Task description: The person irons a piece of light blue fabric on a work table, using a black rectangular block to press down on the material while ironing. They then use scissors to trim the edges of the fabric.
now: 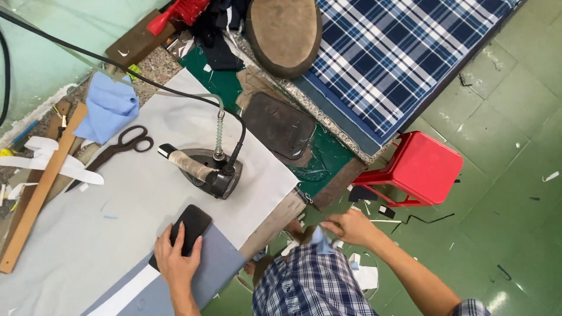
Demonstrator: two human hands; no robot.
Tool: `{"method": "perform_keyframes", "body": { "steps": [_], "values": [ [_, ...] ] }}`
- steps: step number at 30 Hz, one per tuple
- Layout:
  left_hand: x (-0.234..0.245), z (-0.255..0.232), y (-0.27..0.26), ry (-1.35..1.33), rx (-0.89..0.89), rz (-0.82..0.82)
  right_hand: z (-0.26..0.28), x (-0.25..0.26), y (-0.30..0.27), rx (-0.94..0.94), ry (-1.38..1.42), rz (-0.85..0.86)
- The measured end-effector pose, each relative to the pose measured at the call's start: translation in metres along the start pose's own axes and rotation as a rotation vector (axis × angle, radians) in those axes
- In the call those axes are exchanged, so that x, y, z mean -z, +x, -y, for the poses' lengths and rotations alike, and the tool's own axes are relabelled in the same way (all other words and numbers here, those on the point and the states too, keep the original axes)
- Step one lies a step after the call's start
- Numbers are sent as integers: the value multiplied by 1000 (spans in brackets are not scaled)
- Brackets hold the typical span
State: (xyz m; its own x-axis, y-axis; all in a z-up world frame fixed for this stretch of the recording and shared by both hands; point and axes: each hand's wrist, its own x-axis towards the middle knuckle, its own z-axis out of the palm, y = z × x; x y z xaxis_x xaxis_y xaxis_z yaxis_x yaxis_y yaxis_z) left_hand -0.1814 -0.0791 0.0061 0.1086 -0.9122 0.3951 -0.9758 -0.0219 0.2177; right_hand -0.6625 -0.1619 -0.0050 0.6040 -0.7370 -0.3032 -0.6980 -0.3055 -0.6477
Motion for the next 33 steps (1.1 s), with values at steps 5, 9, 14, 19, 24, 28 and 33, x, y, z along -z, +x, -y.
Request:
{"method": "perform_keyframes", "body": {
  "steps": [5, 9, 14, 19, 24, 28, 33],
  "values": [
    [-6, 1, -8, 31, -56, 56, -26, 0, 36, -42, -343, -395],
    [-31, -37, -26, -83, -203, 182, -51, -7, 75, 27, -518, -525],
    [-66, -148, 10, -108, -341, 351, -55, -50, 50, 46, -478, -335],
    [-83, -196, 51, -98, -374, 320, -38, -79, -70, 234, -288, -61],
    [-88, -188, 50, -116, -422, 395, -72, -103, -80, -12, -318, -153],
    [-46, -170, 36, -207, -467, 434, 27, -29, -12, 337, -312, -518],
    [5, -94, -18, -177, -237, 383, 151, 25, 70, 814, -113, -797]
  ]
}}
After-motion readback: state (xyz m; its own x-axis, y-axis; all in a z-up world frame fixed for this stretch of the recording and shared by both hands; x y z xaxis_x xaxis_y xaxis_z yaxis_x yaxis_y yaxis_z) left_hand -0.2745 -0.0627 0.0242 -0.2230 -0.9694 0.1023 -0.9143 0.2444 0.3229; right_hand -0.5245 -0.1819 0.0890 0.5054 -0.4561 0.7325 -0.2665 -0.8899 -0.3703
